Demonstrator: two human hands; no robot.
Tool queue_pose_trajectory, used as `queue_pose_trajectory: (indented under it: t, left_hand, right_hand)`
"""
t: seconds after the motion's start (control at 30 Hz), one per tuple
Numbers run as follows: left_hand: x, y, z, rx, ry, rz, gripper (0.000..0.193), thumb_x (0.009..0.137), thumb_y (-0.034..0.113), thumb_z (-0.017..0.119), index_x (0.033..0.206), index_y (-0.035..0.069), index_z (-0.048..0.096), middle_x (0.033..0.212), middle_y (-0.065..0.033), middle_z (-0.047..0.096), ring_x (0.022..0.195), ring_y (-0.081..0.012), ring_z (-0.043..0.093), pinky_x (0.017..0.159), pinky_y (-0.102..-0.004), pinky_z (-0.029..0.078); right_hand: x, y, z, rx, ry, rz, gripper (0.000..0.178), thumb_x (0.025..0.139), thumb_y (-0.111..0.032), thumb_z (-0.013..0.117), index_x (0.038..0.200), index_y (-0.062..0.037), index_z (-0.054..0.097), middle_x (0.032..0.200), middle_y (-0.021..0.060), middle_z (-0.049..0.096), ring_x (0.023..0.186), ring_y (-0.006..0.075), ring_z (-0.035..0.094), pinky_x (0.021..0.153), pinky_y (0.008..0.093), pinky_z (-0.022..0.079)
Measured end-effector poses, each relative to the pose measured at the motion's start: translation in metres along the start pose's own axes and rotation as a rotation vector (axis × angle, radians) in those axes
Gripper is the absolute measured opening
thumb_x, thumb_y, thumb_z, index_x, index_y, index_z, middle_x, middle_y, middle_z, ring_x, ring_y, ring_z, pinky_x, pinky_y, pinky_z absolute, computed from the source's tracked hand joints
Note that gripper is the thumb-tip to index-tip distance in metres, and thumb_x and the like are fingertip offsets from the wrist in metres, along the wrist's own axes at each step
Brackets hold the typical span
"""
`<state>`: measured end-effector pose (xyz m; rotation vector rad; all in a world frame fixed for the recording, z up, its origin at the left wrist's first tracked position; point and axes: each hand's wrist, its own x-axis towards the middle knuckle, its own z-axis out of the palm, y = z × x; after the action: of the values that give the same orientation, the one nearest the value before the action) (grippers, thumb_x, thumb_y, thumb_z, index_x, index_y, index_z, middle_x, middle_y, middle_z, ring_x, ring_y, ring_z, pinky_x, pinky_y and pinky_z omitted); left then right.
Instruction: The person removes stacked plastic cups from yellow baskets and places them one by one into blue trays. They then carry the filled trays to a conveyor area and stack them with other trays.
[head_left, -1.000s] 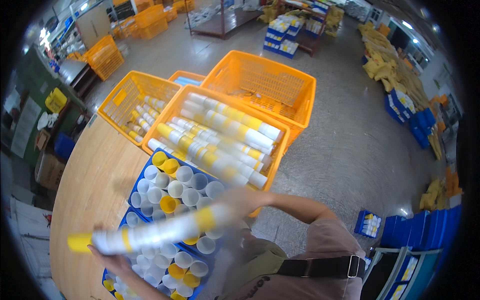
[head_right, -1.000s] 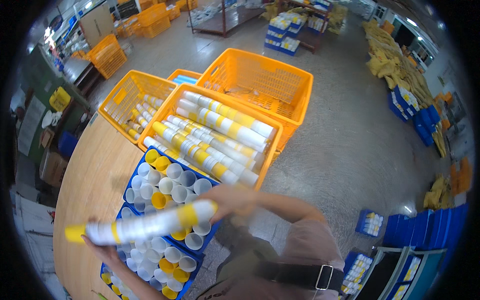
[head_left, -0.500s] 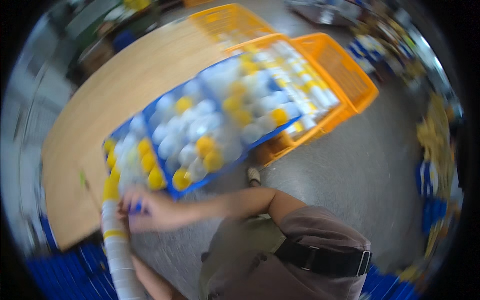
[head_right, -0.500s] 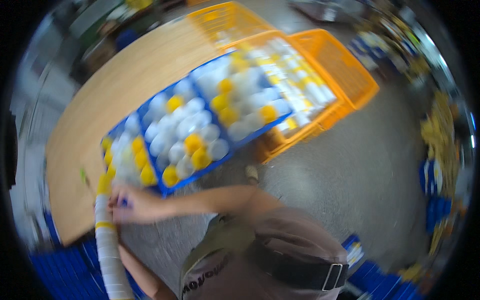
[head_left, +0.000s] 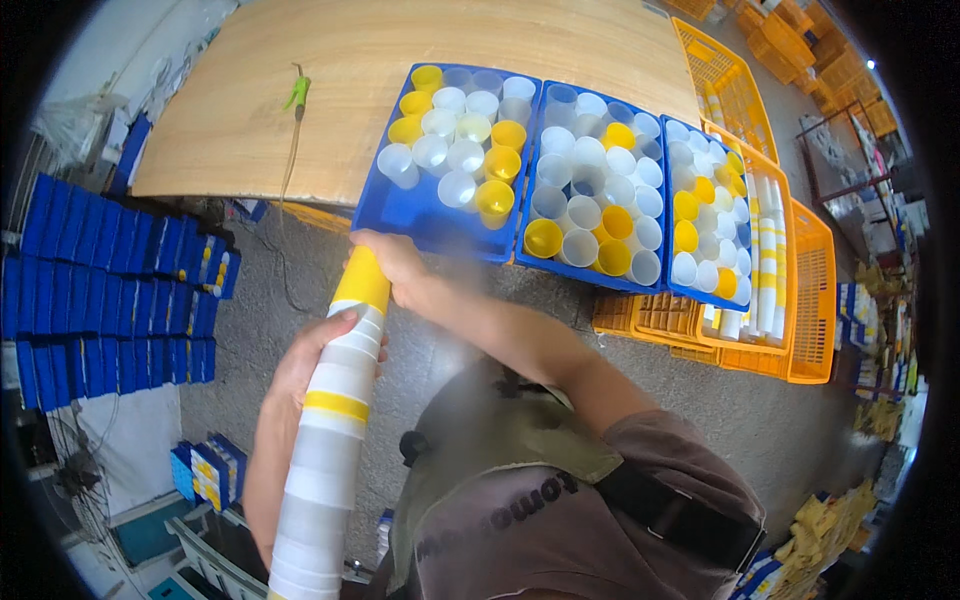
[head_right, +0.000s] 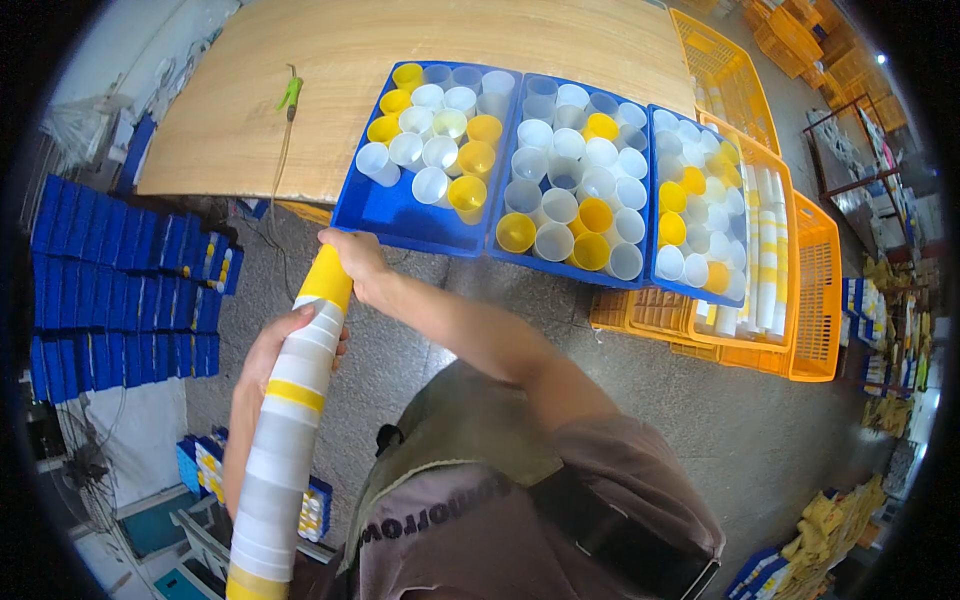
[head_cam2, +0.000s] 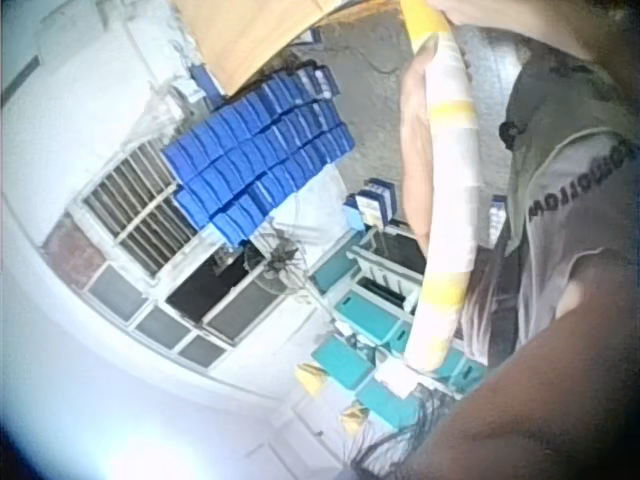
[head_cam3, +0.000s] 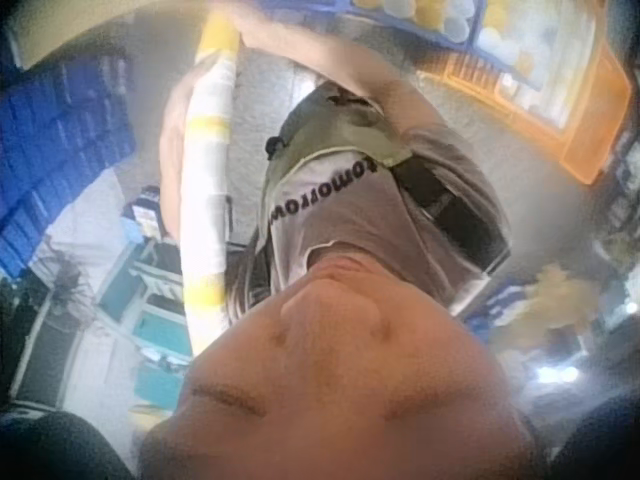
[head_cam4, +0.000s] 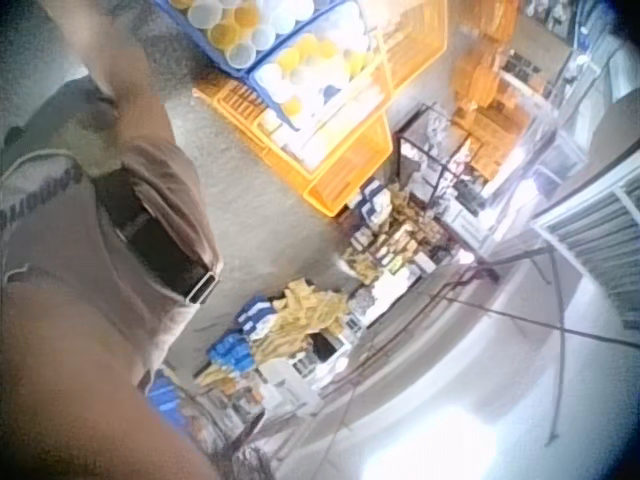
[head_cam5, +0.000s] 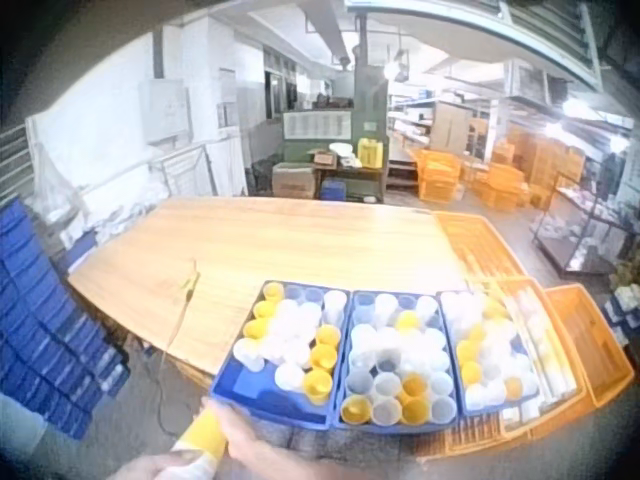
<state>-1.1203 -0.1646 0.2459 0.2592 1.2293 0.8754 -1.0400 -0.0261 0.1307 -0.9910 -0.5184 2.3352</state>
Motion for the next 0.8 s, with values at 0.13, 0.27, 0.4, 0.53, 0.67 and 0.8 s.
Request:
queue_pose_trajectory:
  t: [0.13,0.27,0.4,0.53,0.67,0.8]
  left_hand:
    - [0.003,0.006,0.006,0.026,0.134,-0.007,0.061,0.090,0.044,0.059,0.123,-0.007,0.050,0.093,-0.0212,0.065,0.076,-0.0271,0.068,0.063,-0.0345,0.058]
    - [0.006,0.020,0.014,-0.256,0.076,0.101,0.055,0.091,0.041,0.059,0.120,-0.006,0.053,0.087,-0.0213,0.066,0.070,-0.0277,0.067,0.066,-0.0367,0.057]
    - [0.010,0.027,0.015,-0.261,0.058,0.097,0.060,0.091,0.043,0.057,0.124,-0.007,0.051,0.091,-0.0231,0.066,0.075,-0.0301,0.068,0.069,-0.0405,0.057]
    - [0.015,0.028,0.015,-0.413,0.013,0.183,0.061,0.089,0.041,0.060,0.125,-0.008,0.050,0.095,-0.0230,0.065,0.079,-0.0297,0.068,0.069,-0.0400,0.057]
    - [0.027,0.043,0.010,-0.135,0.051,0.048,0.072,0.083,0.044,0.067,0.125,-0.011,0.048,0.099,-0.0248,0.064,0.081,-0.0298,0.067,0.069,-0.0360,0.058]
    - [0.041,0.070,-0.006,0.035,0.056,0.096,0.069,0.084,0.044,0.066,0.124,-0.010,0.050,0.095,-0.0240,0.065,0.074,-0.0299,0.068,0.065,-0.0367,0.058]
  right_hand:
    - [-0.018,-0.004,-0.001,0.057,-0.006,0.051,0.038,0.088,-0.036,0.069,0.103,-0.0023,0.059,0.095,0.0094,0.063,0.086,0.0224,0.063,0.076,0.0363,0.052]
    - [-0.031,-0.011,-0.007,0.190,-0.382,0.148,0.043,0.092,-0.038,0.065,0.116,-0.0043,0.053,0.102,0.0099,0.063,0.093,0.0222,0.063,0.083,0.0355,0.051]
    - [0.013,-0.047,-0.022,0.338,-0.135,0.090,0.044,0.095,-0.038,0.061,0.122,-0.0041,0.050,0.119,0.0138,0.060,0.105,0.0248,0.062,0.094,0.0374,0.051]
    - [0.021,-0.050,-0.037,0.438,0.116,0.298,0.061,0.100,-0.044,0.048,0.136,0.0031,0.037,0.122,0.0164,0.060,0.113,0.0263,0.059,0.101,0.0406,0.045]
    - [-0.001,-0.027,-0.024,0.242,-0.516,0.117,0.046,0.097,-0.041,0.056,0.119,-0.0003,0.053,0.109,0.0116,0.062,0.105,0.0235,0.060,0.096,0.0363,0.045]
    - [0.024,-0.054,0.001,0.113,-0.218,0.106,0.032,0.095,-0.031,0.062,0.111,-0.0039,0.056,0.103,0.0089,0.061,0.096,0.0203,0.060,0.086,0.0368,0.048]
